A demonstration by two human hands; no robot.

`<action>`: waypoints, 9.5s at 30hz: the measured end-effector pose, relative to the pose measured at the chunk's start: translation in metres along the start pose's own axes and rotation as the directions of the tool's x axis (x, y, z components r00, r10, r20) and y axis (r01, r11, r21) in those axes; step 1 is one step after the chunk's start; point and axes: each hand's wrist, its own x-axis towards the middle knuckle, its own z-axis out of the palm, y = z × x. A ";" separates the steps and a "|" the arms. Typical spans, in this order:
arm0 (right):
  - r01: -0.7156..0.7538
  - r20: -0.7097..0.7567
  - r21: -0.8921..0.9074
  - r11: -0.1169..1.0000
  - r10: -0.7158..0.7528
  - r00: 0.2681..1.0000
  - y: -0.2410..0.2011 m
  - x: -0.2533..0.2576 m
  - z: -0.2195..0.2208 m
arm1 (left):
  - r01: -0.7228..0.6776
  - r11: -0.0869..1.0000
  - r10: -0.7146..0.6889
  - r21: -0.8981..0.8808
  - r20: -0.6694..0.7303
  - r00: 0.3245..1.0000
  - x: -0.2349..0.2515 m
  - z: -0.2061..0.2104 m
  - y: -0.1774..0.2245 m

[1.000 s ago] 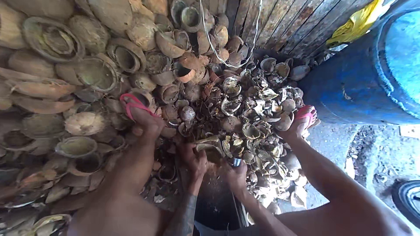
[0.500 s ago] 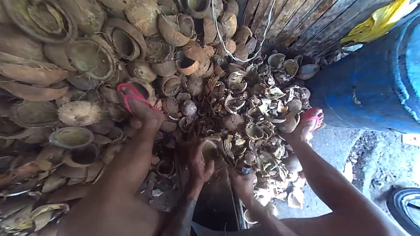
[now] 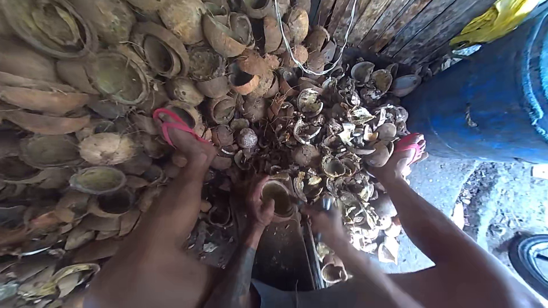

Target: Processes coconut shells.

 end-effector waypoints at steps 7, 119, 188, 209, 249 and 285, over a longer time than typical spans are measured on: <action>0.464 0.458 -0.610 0.642 -0.193 0.868 -0.020 -0.008 0.031 | 0.014 0.998 -0.013 0.054 -0.023 1.000 -0.003 0.002 0.001; 0.572 0.506 -0.595 0.564 -0.291 0.812 -0.048 0.113 0.007 | 0.066 0.996 -0.061 0.062 -0.080 0.995 -0.004 -0.005 0.011; 0.450 0.374 -0.655 0.607 -0.257 0.891 -0.016 0.030 -0.002 | -0.001 0.999 0.000 -0.032 -0.046 0.999 -0.001 0.003 0.002; 0.467 -0.085 -0.084 0.880 -0.473 0.877 0.064 0.077 -0.003 | -0.016 0.997 0.015 -0.076 -0.019 1.000 0.001 -0.004 0.005; 0.136 -0.057 0.265 0.955 -0.125 0.991 0.080 0.000 0.012 | 0.128 0.988 -0.129 0.090 0.004 0.992 0.008 -0.021 0.017; 0.469 -0.179 0.014 0.883 -0.459 0.870 0.090 0.080 0.020 | -0.014 0.998 0.020 0.065 -0.103 0.995 0.005 0.009 0.006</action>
